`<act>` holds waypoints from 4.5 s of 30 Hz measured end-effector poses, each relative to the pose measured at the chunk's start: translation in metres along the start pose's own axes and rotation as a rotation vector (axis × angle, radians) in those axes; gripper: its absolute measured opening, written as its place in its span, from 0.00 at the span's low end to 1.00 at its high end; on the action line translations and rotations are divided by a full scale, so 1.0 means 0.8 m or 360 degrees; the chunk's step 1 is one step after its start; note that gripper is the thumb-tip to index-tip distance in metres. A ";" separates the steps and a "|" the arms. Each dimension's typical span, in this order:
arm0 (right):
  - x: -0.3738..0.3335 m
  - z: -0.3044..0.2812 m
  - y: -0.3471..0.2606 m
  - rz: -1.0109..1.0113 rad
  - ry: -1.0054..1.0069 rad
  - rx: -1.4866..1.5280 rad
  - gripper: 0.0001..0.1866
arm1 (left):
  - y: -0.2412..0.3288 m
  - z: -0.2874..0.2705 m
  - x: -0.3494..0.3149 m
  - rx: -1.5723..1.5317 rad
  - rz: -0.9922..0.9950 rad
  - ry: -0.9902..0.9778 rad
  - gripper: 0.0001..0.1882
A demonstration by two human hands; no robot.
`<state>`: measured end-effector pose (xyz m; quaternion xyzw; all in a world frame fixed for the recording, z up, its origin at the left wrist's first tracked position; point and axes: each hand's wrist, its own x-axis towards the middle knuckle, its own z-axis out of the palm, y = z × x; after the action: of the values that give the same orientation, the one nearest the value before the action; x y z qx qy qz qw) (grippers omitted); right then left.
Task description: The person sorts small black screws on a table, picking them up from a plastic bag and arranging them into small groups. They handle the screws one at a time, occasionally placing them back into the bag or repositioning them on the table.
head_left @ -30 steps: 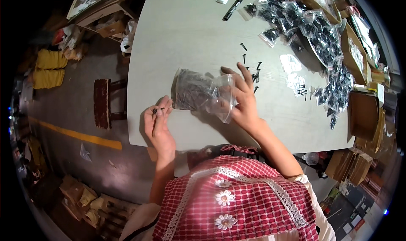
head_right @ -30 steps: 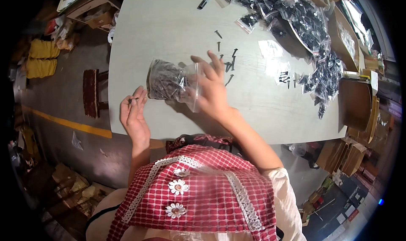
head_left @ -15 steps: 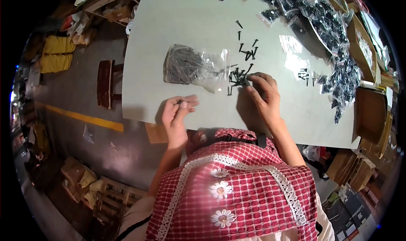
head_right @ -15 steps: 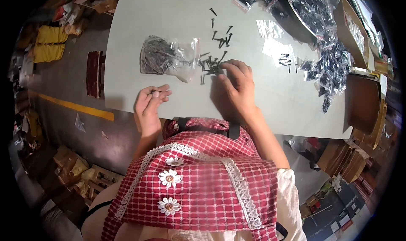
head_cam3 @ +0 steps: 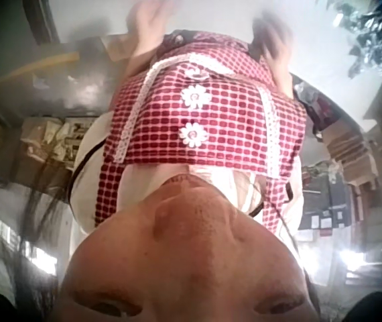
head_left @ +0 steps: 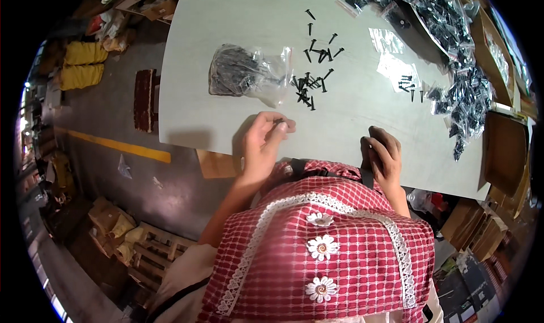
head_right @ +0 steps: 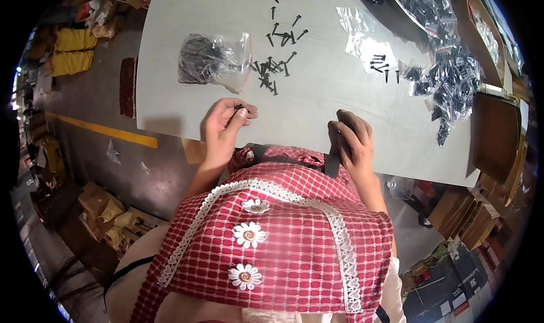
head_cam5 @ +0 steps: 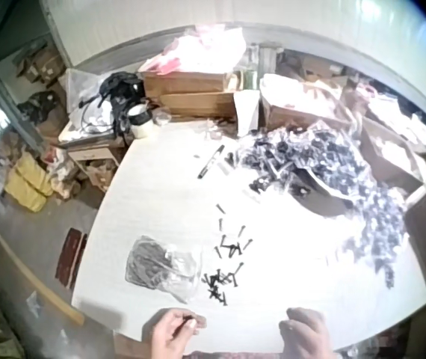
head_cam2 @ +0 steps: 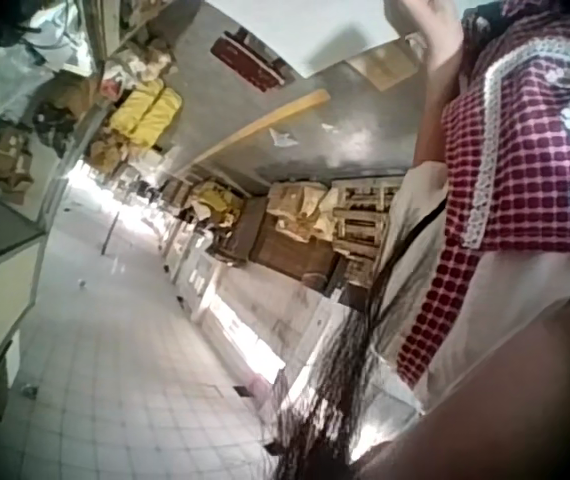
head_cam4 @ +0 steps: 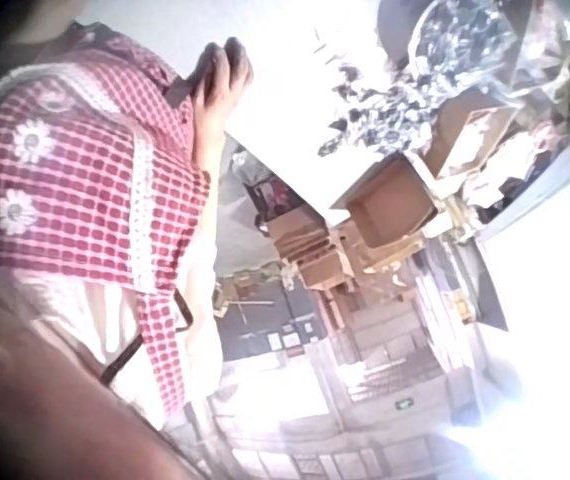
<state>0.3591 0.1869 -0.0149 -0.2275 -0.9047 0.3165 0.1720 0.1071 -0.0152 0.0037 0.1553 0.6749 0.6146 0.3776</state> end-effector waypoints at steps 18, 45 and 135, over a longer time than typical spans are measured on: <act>0.012 -0.005 0.011 -0.0025 0.0001 0.0055 0.20 | 0.005 0.026 0.005 0.0290 -0.0003 0.0032 0.16; 0.114 0.009 -0.048 0.0308 -0.0171 0.0588 0.08 | 0.032 0.047 0.027 -0.0062 -0.0340 -0.0262 0.11; -0.018 -0.051 0.067 0.0990 0.0977 0.0608 0.20 | 0.040 0.173 0.119 0.0601 -0.0062 -0.0326 0.24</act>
<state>0.4056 0.2368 -0.0219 -0.5349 -0.6267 0.4318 0.3671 0.1325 0.1543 0.0090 0.2718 0.7390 0.4508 0.4203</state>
